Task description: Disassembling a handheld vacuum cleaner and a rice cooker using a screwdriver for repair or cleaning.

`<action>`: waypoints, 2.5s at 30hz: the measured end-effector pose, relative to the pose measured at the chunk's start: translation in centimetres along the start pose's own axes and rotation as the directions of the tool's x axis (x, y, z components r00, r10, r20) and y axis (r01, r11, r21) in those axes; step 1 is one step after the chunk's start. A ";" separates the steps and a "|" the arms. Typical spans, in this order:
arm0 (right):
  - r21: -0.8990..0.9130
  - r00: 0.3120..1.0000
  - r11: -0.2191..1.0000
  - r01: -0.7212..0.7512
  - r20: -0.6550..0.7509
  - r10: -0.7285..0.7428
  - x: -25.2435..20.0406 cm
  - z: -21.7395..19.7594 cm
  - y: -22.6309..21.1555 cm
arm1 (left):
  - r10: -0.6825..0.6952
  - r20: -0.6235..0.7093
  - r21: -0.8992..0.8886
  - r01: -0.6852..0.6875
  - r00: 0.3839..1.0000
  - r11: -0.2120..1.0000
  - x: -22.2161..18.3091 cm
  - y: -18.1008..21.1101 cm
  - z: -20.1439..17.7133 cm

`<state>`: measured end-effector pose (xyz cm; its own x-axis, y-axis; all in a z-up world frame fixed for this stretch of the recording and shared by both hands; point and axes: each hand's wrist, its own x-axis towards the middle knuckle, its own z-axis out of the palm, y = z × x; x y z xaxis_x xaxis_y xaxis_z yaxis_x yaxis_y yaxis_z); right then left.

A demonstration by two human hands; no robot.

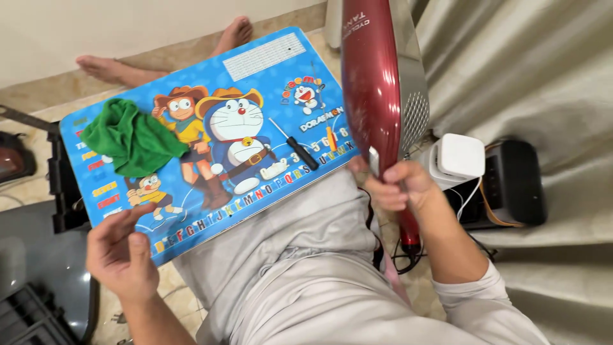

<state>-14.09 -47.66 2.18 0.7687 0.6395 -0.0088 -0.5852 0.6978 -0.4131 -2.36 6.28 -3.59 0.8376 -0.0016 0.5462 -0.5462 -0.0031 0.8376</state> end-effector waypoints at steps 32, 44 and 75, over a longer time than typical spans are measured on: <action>-0.360 0.894 0.933 0.027 0.425 0.138 11.5 5.2 3.3 | -0.288 0.248 -0.175 0.335 0.925 0.926 -4.9 8.4 10.1; -0.972 0.960 -0.052 -0.228 -0.233 0.155 23.8 14.2 13.4 | -0.599 -0.199 -0.530 0.429 0.775 0.731 -4.4 7.9 10.4; -0.800 0.700 0.047 -0.598 -0.550 -0.455 8.1 6.7 1.7 | -0.489 -0.655 0.454 0.817 0.576 0.355 -2.8 -5.6 -14.8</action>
<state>-10.60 -39.14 7.49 0.9466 -0.0472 -0.3188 -0.2805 -0.6078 -0.7429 -1.65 21.08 -9.71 0.7493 0.6558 -0.0923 0.4909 -0.4564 0.7421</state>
